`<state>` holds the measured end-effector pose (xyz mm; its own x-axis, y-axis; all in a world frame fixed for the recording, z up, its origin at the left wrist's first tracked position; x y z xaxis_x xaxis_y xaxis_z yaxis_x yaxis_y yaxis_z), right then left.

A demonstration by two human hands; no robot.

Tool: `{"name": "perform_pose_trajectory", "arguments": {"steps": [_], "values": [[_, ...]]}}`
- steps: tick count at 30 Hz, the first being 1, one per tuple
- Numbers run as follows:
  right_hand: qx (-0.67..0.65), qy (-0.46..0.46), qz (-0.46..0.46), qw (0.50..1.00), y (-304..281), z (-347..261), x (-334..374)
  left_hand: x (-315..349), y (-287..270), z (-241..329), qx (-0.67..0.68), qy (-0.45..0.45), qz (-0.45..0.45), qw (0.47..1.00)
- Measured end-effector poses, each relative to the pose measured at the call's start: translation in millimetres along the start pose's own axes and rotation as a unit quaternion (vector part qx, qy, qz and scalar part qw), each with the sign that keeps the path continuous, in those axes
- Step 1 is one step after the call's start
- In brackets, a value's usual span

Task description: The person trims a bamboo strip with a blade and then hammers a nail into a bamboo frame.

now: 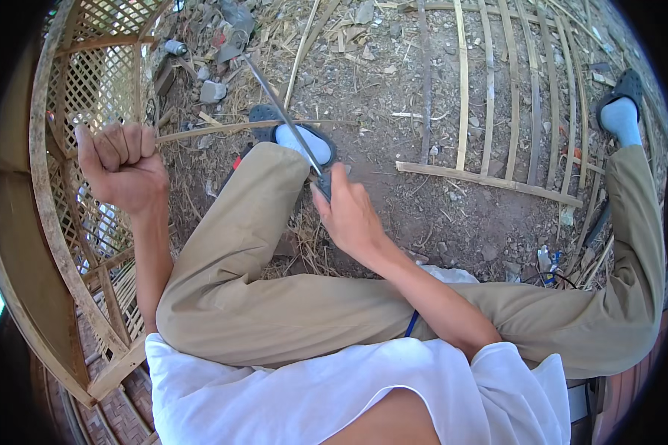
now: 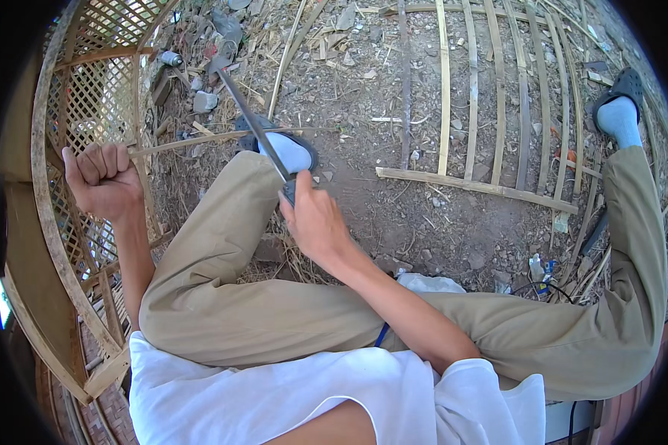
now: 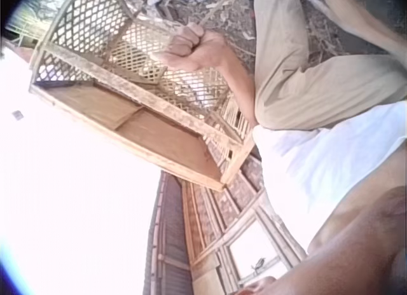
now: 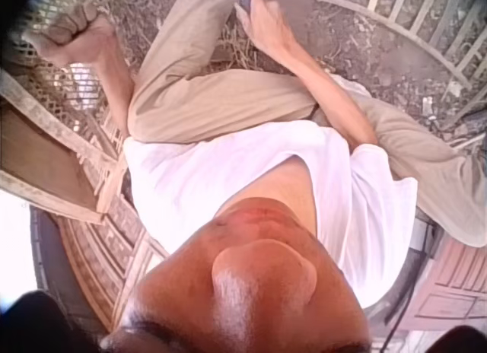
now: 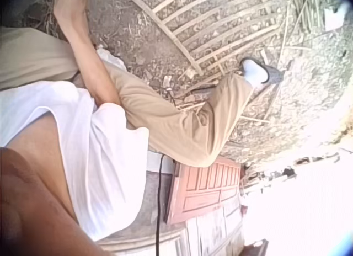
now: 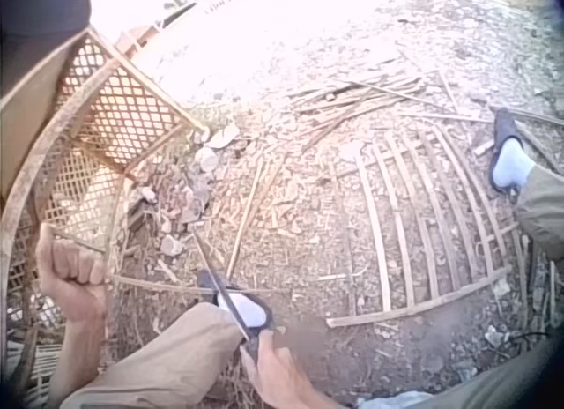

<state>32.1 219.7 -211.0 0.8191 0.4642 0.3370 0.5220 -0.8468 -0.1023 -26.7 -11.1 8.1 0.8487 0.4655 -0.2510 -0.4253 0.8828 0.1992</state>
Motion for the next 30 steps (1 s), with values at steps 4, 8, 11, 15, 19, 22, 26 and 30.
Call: {"name": "perform_pose_trajectory", "arguments": {"steps": [4,8,11,15,19,22,26,30], "values": [[0.041,-0.057,0.007,0.997,1.4,-5.2,9.2,5.5,-0.4,-9.9,-0.001,0.008,0.015,1.000],[0.073,0.089,0.068,0.991,-15.3,119.3,-12.4,-0.5,4.3,-2.2,0.002,0.007,0.009,1.000],[0.055,0.089,0.044,0.994,-12.7,80.6,-1.8,-2.9,5.4,-2.0,-0.008,0.027,-0.022,0.999],[0.007,-0.064,-0.011,0.998,0.6,-11.7,16.7,5.7,1.4,-4.2,0.007,0.003,-0.011,1.000],[0.006,-0.022,0.019,1.000,15.0,30.7,14.3,2.2,-1.8,-4.0,-0.008,-0.002,0.040,0.999],[0.078,0.080,0.053,0.992,-6.1,97.6,3.1,-3.3,2.8,-8.5,-0.008,-0.002,0.043,0.999],[0.096,0.045,0.063,0.992,-14.5,77.8,4.0,-6.4,10.4,-8.2,-0.005,0.014,0.001,1.000],[0.061,-0.008,0.097,0.993,-43.9,4.3,-4.9,-22.7,37.4,13.7,0.028,0.069,-0.071,0.995]]}}
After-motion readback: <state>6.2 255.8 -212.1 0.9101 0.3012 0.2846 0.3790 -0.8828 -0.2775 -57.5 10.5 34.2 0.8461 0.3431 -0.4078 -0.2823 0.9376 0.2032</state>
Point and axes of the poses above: each hand's wrist, its own x-axis away from the middle knuckle, its own y-axis out of the palm, z = x × y, the point moved 3 cm from there along -x, towards the middle knuckle, and after that the axes turned 6 degrees about z, right-handed, at the moved point
